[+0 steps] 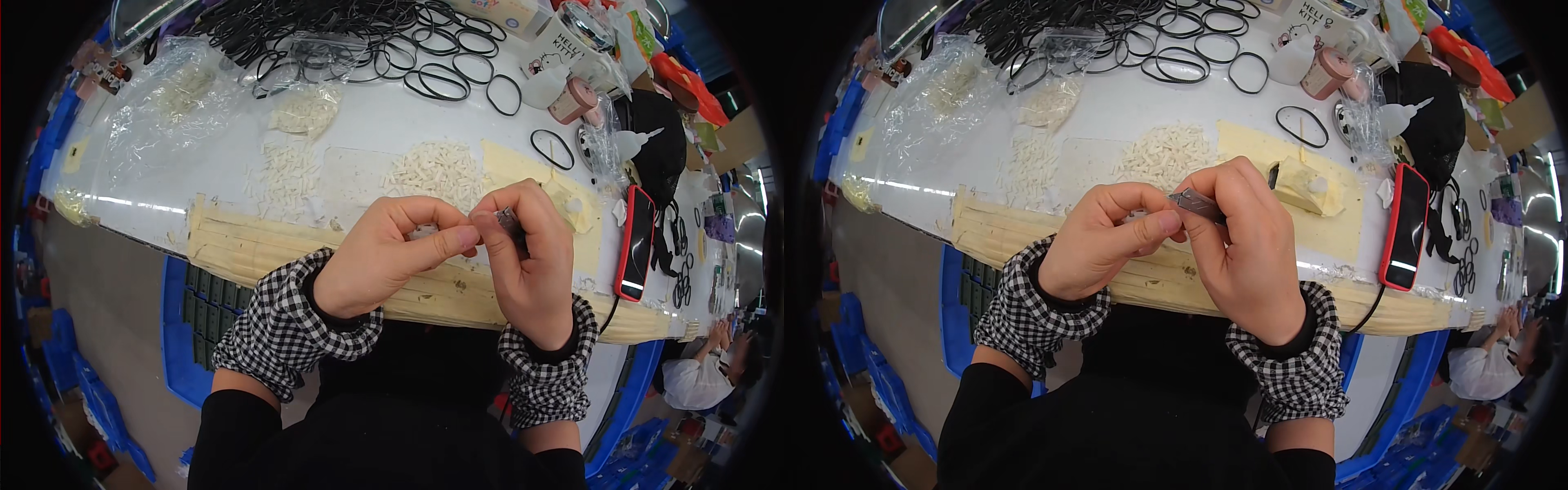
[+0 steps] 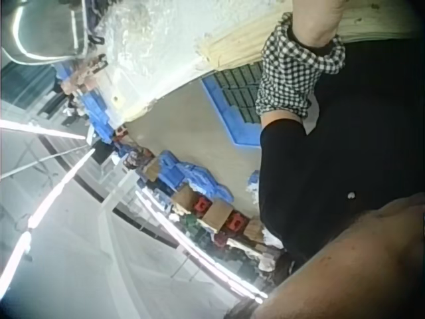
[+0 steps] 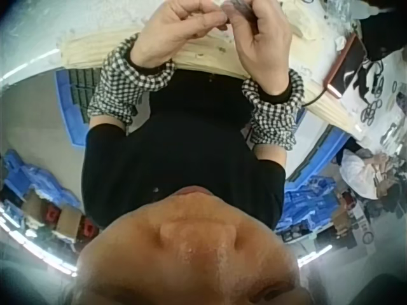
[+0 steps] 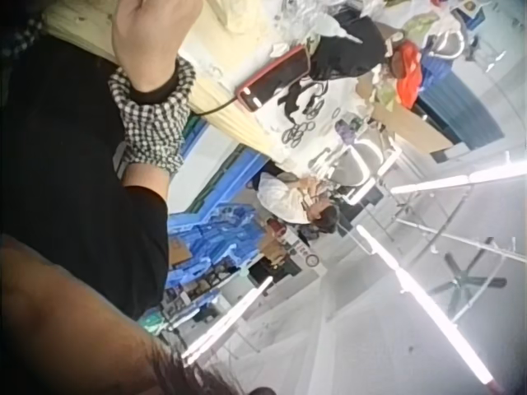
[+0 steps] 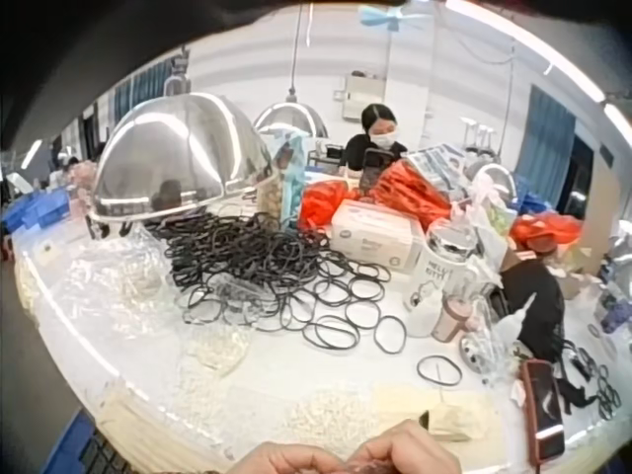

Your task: Packaging small white plastic components into small clear plastic bags.

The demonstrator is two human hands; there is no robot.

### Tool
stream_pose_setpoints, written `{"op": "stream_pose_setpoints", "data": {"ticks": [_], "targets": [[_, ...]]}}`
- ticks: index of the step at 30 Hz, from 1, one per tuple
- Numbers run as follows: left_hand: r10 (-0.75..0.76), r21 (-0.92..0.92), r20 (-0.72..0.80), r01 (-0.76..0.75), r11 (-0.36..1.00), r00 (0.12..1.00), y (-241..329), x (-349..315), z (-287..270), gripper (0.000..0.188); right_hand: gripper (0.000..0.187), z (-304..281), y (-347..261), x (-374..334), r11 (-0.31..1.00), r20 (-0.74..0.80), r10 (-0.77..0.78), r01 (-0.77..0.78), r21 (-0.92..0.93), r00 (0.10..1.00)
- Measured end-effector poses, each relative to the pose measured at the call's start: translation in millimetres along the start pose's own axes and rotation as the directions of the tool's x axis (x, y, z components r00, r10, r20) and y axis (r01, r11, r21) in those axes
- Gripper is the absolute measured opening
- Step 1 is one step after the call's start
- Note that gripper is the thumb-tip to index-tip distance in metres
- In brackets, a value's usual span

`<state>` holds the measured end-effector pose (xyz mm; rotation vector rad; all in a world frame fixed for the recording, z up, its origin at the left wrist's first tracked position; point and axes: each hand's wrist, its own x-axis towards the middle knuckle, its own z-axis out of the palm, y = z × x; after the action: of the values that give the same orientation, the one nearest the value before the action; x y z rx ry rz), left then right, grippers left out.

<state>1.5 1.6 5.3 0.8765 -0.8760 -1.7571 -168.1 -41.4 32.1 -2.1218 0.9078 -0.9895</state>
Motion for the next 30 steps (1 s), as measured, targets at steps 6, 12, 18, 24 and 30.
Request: {"op": "stream_pose_setpoints", "data": {"ticks": [6,12,18,24,30], "targets": [[0.065,-0.041,0.008,-0.065,0.997,0.998,-9,2,-3,0.022,0.009,9,-1,-4,0.995,-0.063,0.068,-0.063,0.077,0.996],[0.091,-0.145,-0.030,-0.094,0.985,0.995,-8,4,-2,0.022,0.018,9,1,-5,0.996,-0.122,-0.080,0.084,0.028,0.989],[0.073,-0.231,0.057,-0.058,0.971,0.996,-7,2,-8,0.021,0.021,6,-3,-10,0.994,-0.162,-0.108,0.108,-0.008,0.981],[0.094,-0.284,0.105,-0.061,0.957,0.990,-12,4,-8,0.018,0.019,7,-3,-12,0.965,-0.204,-0.226,0.190,-0.181,0.953],[0.069,-0.360,0.072,-0.039,0.932,0.995,-12,5,-7,0.016,0.023,8,-3,-11,0.932,-0.183,-0.303,0.250,-0.264,0.935]]}}
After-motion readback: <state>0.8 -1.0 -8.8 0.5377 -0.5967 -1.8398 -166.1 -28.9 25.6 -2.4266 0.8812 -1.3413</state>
